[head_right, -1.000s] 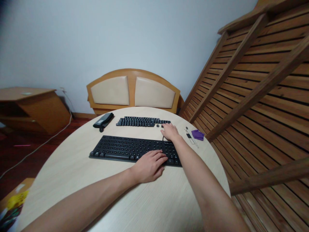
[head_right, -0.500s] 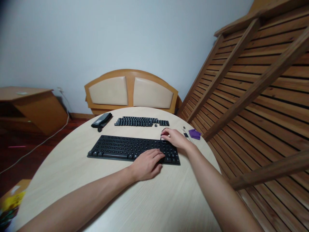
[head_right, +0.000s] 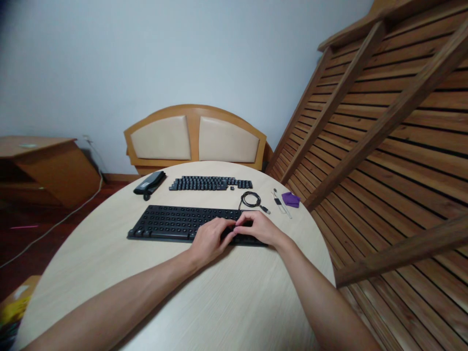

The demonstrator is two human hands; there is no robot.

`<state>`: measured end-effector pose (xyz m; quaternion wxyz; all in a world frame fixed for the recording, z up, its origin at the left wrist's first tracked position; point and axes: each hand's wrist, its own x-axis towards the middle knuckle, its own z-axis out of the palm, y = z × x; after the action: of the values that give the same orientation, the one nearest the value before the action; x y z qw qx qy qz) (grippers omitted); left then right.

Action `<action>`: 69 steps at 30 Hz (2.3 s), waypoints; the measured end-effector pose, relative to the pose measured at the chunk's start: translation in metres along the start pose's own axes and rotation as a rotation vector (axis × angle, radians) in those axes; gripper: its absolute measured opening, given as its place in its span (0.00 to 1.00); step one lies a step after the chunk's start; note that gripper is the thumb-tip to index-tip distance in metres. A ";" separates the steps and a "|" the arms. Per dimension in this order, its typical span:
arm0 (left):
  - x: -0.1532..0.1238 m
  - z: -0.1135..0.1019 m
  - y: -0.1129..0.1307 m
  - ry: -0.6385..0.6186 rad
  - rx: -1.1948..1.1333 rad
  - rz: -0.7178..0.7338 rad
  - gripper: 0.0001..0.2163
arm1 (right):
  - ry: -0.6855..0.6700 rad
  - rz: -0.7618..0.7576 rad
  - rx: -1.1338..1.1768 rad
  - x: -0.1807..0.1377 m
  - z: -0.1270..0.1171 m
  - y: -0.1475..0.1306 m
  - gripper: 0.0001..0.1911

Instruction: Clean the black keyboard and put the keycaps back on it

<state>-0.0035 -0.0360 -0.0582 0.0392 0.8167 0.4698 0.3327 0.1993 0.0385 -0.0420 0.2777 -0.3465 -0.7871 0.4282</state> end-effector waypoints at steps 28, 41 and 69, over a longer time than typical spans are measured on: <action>-0.001 -0.001 0.005 -0.052 -0.031 -0.045 0.10 | 0.046 -0.103 -0.360 0.002 -0.010 0.031 0.20; 0.001 -0.005 0.004 -0.111 -0.142 -0.166 0.10 | 0.006 -0.142 -0.382 0.002 -0.006 0.028 0.21; 0.001 -0.007 0.003 -0.153 -0.050 0.019 0.06 | -0.084 -0.217 -0.404 0.002 -0.009 0.021 0.26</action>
<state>-0.0052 -0.0386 -0.0518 0.0921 0.8430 0.4493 0.2812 0.2112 0.0530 -0.0558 0.2139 -0.2903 -0.9004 0.2436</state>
